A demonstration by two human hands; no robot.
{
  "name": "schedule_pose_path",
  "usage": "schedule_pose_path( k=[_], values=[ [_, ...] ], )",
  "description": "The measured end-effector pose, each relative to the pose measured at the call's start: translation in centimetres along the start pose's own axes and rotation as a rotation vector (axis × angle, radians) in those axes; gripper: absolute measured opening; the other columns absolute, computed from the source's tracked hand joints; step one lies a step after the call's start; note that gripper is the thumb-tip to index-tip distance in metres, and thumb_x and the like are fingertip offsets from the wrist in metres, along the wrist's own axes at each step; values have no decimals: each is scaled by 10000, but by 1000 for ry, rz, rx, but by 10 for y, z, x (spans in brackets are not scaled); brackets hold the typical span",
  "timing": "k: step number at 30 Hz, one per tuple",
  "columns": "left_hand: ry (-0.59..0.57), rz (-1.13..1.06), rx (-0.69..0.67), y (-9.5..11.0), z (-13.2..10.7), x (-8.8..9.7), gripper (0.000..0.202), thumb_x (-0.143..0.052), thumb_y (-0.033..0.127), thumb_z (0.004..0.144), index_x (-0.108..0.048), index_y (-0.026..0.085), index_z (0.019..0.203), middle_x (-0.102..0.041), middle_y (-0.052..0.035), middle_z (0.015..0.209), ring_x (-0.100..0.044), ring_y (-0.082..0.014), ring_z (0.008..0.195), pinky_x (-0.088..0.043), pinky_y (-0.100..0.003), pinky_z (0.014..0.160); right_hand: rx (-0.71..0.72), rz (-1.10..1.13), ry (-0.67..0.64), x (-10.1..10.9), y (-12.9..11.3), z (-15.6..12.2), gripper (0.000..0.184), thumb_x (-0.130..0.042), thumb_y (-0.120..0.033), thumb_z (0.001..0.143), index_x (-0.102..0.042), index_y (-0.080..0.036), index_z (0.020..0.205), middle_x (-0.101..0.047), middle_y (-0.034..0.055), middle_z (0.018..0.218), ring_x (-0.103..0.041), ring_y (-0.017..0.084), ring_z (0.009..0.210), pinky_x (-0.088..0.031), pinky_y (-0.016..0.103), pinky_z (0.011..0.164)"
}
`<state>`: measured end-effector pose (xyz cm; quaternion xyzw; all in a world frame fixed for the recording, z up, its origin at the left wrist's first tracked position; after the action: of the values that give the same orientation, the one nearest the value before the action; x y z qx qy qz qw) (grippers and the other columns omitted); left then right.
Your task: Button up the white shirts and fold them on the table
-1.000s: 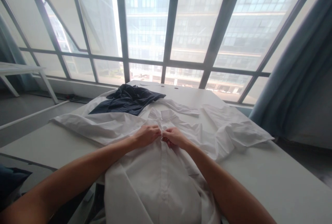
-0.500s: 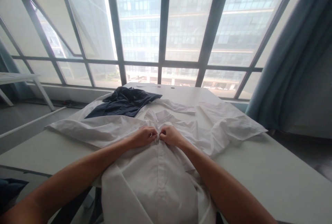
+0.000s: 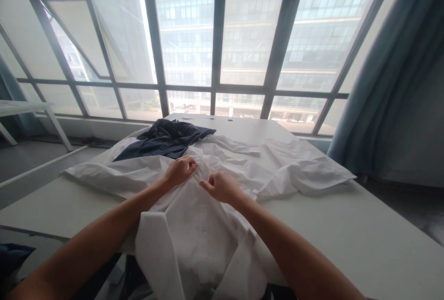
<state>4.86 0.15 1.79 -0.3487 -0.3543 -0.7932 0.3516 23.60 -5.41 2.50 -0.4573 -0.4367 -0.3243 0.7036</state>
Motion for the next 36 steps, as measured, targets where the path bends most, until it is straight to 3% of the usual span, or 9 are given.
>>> schedule_pose_path(
  k=[2, 6, 11, 15, 19, 23, 30, 36],
  values=[
    [14, -5, -17, 5, -2, 2, 167, -556, 286, 881, -682, 175, 881, -701, -71, 906, -639, -185, 792, -465, -261, 705, 38, -30, -100, -9, -5, -3, 374, -593, -492, 849, -691, -181, 666, -668, 41, 632, -526, 141, 542, -275, 249, 507],
    [0, -19, -87, 18, -7, 7, 155, -571, 297, 879, -672, 179, 872, -690, -60, 881, -626, -177, 776, -453, -259, 684, 34, -142, -153, -19, -4, -3, 285, -592, -396, 823, -727, -193, 676, -689, 57, 670, -530, 149, 544, -282, 249, 509],
    [-257, -34, -201, 31, -15, 7, 242, -609, 375, 865, -690, 184, 742, -692, -42, 730, -619, -171, 666, -439, -259, 638, 11, -172, -150, -19, 1, 0, 236, -575, -329, 819, -731, -193, 706, -709, 73, 719, -578, 173, 588, -308, 253, 524],
    [-405, -7, -232, 30, -20, -3, 198, -636, 370, 839, -725, 194, 822, -715, -46, 778, -653, -203, 719, -459, -266, 648, 68, -215, -130, -13, 7, 5, 193, -571, -298, 849, -721, -191, 791, -726, 77, 797, -641, 205, 693, -349, 252, 570],
    [-360, 45, -188, 28, -22, -18, 233, -574, 351, 884, -716, 170, 920, -725, -88, 872, -675, -238, 798, -500, -305, 729, 130, -344, -74, -7, 5, 6, 194, -508, -231, 909, -689, -160, 904, -728, 115, 889, -675, 231, 773, -387, 268, 630],
    [-346, 29, -188, 31, -23, -24, 208, -554, 266, 889, -719, 147, 929, -730, -113, 925, -677, -257, 834, -509, -335, 784, 187, -334, -53, -9, -4, 3, 204, -487, -170, 902, -673, -163, 987, -727, 116, 991, -686, 236, 854, -411, 274, 679],
    [-377, 10, -190, 32, -22, -21, 206, -560, 245, 880, -727, 128, 906, -730, -127, 899, -681, -266, 828, -507, -338, 752, -39, -363, -82, -15, 5, 4, 314, -472, -382, 933, -679, -148, 970, -734, 141, 928, -695, 276, 841, -446, 306, 704],
    [-353, 18, -174, 31, -22, -20, 204, -567, 275, 858, -736, 177, 915, -731, -81, 877, -676, -225, 795, -489, -291, 724, -57, -288, -42, -14, 6, 8, 246, -512, -295, 859, -723, -171, 888, -744, 108, 860, -684, 229, 783, -396, 267, 624]
  ],
)
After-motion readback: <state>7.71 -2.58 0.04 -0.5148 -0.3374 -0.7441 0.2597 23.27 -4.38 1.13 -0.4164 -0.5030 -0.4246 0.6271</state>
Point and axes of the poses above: each hand's wrist, its own z-axis towards the middle knuckle, its own x-axis out of the back of the hand, y = z × x, the point moved 2 cm from there along z, towards the middle knuckle
